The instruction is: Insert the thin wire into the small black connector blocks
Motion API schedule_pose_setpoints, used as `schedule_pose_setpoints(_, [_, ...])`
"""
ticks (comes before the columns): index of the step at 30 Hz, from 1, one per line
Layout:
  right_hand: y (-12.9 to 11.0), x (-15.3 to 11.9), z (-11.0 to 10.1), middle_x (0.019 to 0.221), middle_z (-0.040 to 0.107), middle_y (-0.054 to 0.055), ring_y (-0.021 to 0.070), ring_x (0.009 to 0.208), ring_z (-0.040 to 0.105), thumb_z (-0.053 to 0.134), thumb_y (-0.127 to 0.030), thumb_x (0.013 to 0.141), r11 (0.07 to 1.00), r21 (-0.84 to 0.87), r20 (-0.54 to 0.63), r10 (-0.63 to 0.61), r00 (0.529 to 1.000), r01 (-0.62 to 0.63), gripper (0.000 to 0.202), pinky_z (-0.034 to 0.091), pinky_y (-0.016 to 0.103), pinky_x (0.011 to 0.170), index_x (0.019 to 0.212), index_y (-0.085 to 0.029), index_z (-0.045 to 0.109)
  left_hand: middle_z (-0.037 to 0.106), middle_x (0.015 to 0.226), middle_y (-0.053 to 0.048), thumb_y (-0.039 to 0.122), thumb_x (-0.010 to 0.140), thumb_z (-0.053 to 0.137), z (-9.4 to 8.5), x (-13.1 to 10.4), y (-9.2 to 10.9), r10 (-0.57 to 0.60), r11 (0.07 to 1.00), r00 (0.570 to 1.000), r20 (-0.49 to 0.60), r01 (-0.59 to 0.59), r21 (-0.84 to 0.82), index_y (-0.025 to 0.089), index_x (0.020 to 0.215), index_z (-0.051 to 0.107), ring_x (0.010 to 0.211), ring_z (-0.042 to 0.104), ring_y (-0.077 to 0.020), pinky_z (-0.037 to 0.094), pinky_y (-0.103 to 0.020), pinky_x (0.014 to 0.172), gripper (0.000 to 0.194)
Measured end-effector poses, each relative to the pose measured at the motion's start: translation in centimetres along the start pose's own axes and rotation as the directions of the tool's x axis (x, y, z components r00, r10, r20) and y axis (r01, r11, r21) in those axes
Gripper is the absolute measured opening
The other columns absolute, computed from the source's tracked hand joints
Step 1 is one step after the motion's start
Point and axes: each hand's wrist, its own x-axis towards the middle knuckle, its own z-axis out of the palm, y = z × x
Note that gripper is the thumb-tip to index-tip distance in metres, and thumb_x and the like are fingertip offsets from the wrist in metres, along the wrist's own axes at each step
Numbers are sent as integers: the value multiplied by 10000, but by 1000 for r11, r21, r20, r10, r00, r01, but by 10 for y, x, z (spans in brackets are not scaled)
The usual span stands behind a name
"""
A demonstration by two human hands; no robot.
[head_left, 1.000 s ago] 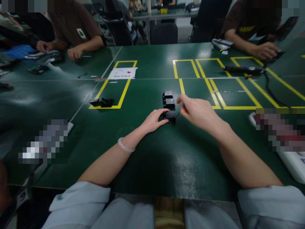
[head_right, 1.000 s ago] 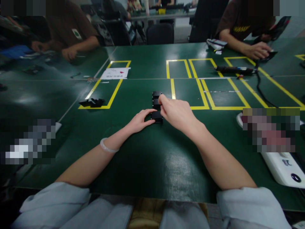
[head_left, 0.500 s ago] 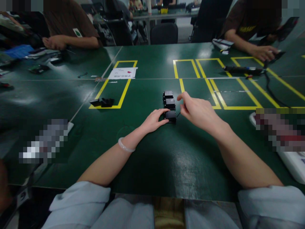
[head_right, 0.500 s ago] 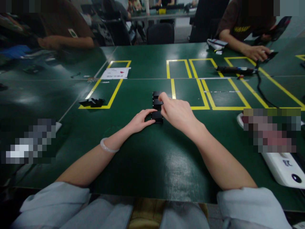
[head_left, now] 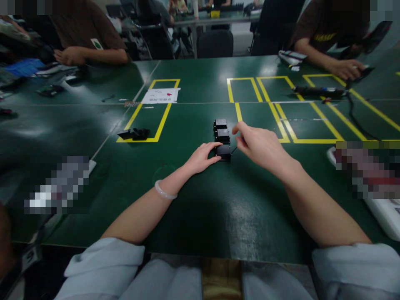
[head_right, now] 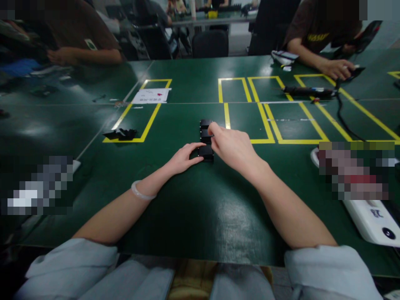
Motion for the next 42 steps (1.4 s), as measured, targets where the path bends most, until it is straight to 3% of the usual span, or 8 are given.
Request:
schedule_pose_setpoints(4, [0,-1,1,1008,728,64,189,749,633,325,-317,981,999,44,-20,-20,1000,21,313,253,291,574,1179,-210,542,580,1393,-60,385,927,591,0,0,1,-2,1000,1000,-4,2,-6,225,1370,509,1215,540,-257,422,-403,1048,478])
schedule_pose_setpoints(8, [1,0,1,916,728,63,199,739,633,324,-401,1000,1000,10,2,-3,1000,3,325,235,288,570,1136,-212,551,587,1383,-61,384,928,588,0,0,1,-7,1000,1000,-1,7,-3,224,1370,510,1201,546,-257,424,-408,1043,477])
schedule_pose_setpoints(11, [2,1,2,880,727,58,202,724,630,326,-366,1000,1000,-27,26,6,1000,-5,308,230,287,569,1143,-216,554,587,1381,-59,385,927,587,0,0,0,-13,1000,1000,4,13,3,237,1372,509,1208,543,-263,426,-417,1040,476])
schedule_pose_setpoints(16, [2,-1,2,988,731,65,192,730,628,343,-320,980,999,23,-4,-28,1000,28,314,255,291,574,1219,-208,514,584,1385,-63,383,926,591,0,0,0,-1,1000,1000,-3,1,-4,229,1371,508,1215,542,-261,422,-411,1043,478])
schedule_pose_setpoints(22, [0,1,0,877,728,62,207,722,635,327,-420,997,999,-40,18,17,1000,-16,340,234,300,564,1100,-216,579,587,1383,-66,371,925,597,1,0,-1,17,1000,1000,-15,-17,-5,217,1364,513,1204,547,-255,419,-404,1043,473])
schedule_pose_setpoints(30, [0,0,2,921,729,57,198,734,633,312,-307,974,1000,-12,1,2,1000,-2,339,251,297,578,1206,-207,537,582,1388,-59,382,923,595,0,0,1,-18,1000,1000,-1,18,-3,237,1373,508,1223,541,-260,422,-411,1051,481])
schedule_pose_setpoints(37, [-2,0,-2,872,729,77,219,744,651,299,-416,1004,998,-58,31,25,999,-23,366,226,301,565,1066,-205,592,583,1385,-62,388,926,592,1,0,-1,-3,1000,1000,-5,3,-4,225,1375,507,1211,543,-259,422,-410,1048,485])
schedule_pose_setpoints(42, [-2,1,-2,876,732,79,220,727,652,283,-335,1001,996,-90,53,32,998,-27,351,228,305,564,1136,-202,578,583,1388,-53,385,926,591,1,1,-1,-7,1000,1000,0,7,-6,237,1374,505,1218,542,-256,422,-406,1050,480])
